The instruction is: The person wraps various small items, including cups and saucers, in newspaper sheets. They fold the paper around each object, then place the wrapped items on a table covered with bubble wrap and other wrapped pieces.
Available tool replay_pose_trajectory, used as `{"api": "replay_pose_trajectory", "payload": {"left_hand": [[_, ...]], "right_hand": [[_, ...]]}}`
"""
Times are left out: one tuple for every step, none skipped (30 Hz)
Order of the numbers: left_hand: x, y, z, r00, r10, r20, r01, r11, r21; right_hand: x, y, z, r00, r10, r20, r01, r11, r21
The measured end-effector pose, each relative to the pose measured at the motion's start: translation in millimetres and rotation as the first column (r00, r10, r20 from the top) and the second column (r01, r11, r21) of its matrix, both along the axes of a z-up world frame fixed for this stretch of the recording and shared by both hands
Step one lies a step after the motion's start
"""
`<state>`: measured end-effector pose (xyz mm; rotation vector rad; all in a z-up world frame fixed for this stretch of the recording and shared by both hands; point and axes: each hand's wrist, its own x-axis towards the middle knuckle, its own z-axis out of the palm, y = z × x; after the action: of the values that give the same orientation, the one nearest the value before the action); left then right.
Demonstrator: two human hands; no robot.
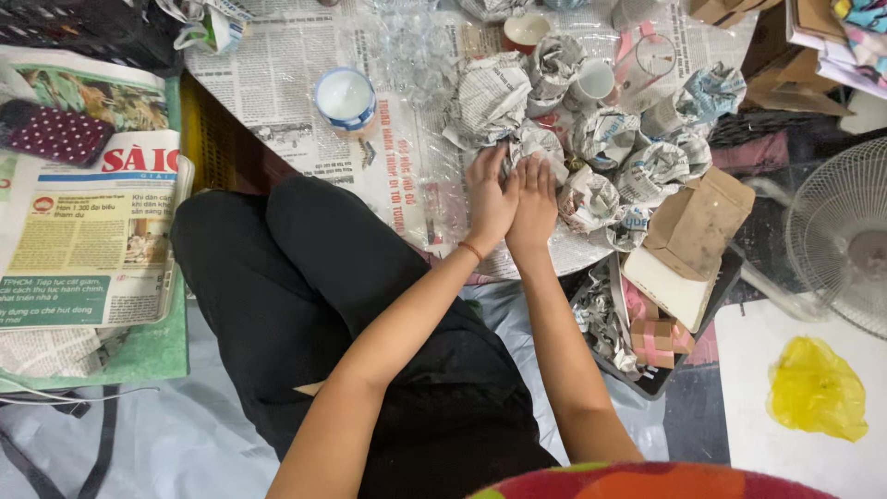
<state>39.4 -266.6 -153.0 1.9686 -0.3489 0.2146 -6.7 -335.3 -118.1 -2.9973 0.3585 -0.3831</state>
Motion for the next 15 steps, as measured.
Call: {"api": "replay_pose_trajectory", "payload": {"left_hand": [[1,1,-6,0.999,-0.024,-0.037,0.023,0.999,-0.039],[3,4,-11,0.996,-0.050,-0.074,0.044,0.996,-0.079],[7,6,-16,0.992,-0.073,-0.107,0.060,0.991,-0.118],[8,7,-20,0.971,-0.105,-0.213,0.075,0.986,-0.146],[8,8,-22,0.940,-0.140,-0.312,0.088,0.980,-0.177],[10,9,-25,0.897,-0.180,-0.404,0.100,0.972,-0.211],[12,7,-28,0.902,-0.167,-0.399,0.093,0.976,-0.198],[15,4,-29,0.907,-0.154,-0.392,0.085,0.979,-0.186],[18,1,-30,0.912,-0.142,-0.385,0.080,0.982,-0.174],[21,1,-32,0.910,-0.147,-0.387,0.087,0.982,-0.166],[22,1,-34,0.909,-0.152,-0.389,0.097,0.983,-0.158],[24,0,-34,0.907,-0.158,-0.391,0.107,0.983,-0.149],[26,0,-33,0.903,-0.157,-0.400,0.097,0.981,-0.167],[28,-2,-31,0.899,-0.157,-0.408,0.087,0.979,-0.184],[29,-2,-28,0.894,-0.158,-0.418,0.079,0.976,-0.201]], "right_hand": [[1,3,0,1.000,0.000,-0.002,0.000,0.999,-0.034],[1,5,0,1.000,-0.001,-0.004,0.000,0.998,-0.067],[2,7,-1,1.000,-0.011,-0.007,0.011,0.996,-0.092],[1,9,-2,1.000,-0.022,-0.010,0.021,0.993,-0.117],[1,10,-2,0.999,-0.031,-0.010,0.030,0.989,-0.144],[1,11,-2,1.000,-0.017,-0.006,0.016,0.989,-0.148],[-1,10,-3,1.000,-0.005,-0.004,0.005,0.989,-0.150],[-3,10,-3,1.000,0.006,-0.002,-0.006,0.988,-0.152],[-3,8,-4,1.000,0.013,0.001,-0.013,0.990,-0.140],[-3,7,-5,1.000,0.021,0.004,-0.020,0.991,-0.129],[-3,5,-5,1.000,0.026,0.007,-0.025,0.993,-0.115],[-4,3,-5,1.000,0.030,-0.007,-0.031,0.993,-0.113],[-3,2,-5,0.999,0.030,-0.018,-0.032,0.993,-0.109],[-1,2,-4,0.999,0.030,-0.030,-0.033,0.994,-0.106],[0,2,-3,0.998,0.031,-0.062,-0.038,0.993,-0.114]]}}
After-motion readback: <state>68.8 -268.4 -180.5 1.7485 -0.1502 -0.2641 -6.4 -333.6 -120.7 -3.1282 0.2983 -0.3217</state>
